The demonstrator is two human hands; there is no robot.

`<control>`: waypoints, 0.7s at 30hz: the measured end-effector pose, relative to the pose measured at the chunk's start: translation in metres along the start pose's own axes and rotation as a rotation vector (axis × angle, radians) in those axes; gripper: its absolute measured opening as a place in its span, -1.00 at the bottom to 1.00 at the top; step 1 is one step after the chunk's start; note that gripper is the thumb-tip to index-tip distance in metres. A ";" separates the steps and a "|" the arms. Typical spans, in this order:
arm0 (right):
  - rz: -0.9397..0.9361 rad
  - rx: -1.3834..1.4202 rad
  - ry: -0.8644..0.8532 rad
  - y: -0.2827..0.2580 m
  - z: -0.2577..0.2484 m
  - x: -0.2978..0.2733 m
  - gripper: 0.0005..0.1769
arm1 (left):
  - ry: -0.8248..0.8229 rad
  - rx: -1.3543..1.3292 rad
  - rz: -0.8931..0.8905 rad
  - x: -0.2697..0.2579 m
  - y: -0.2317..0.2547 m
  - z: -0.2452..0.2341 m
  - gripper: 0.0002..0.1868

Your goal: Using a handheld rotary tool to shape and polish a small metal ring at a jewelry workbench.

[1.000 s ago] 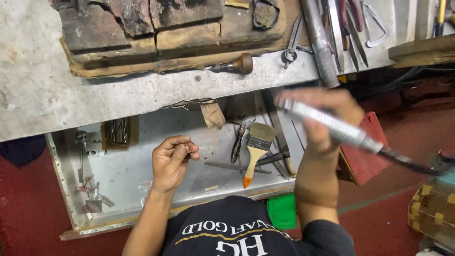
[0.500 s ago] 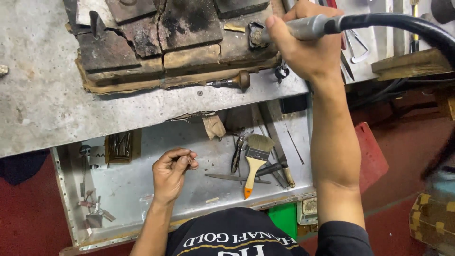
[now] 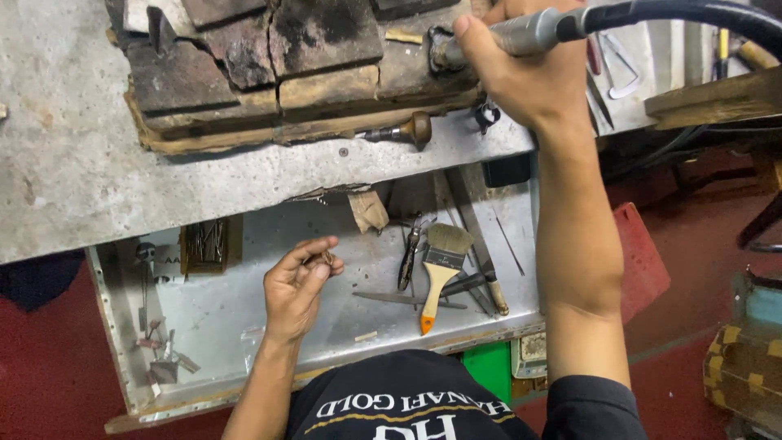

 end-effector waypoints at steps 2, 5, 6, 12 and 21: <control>0.015 0.075 0.014 -0.010 -0.003 -0.008 -0.60 | 0.023 0.035 -0.011 0.004 0.003 0.005 -0.66; 0.167 0.134 0.155 0.016 -0.019 -0.045 -0.76 | 0.046 0.148 0.025 0.012 0.013 0.010 -0.65; 0.314 0.103 0.289 0.036 -0.033 -0.066 -0.72 | 0.027 0.225 0.065 0.015 0.017 0.013 -0.67; -0.456 0.583 0.020 -0.037 -0.019 -0.128 -0.70 | 0.005 0.262 0.124 0.027 0.023 0.030 -0.64; 0.161 0.853 0.224 -0.029 0.066 -0.203 -0.47 | 0.074 0.213 0.169 0.036 0.015 0.037 -0.68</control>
Point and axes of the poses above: each hand's wrist, its own x-axis towards the middle knuckle, its own z-axis out of the palm, y = z × x, the point moved 8 cm from there along x, towards the middle knuckle, and after that the axes turned 10 degrees about x, right-handed, at the moved point
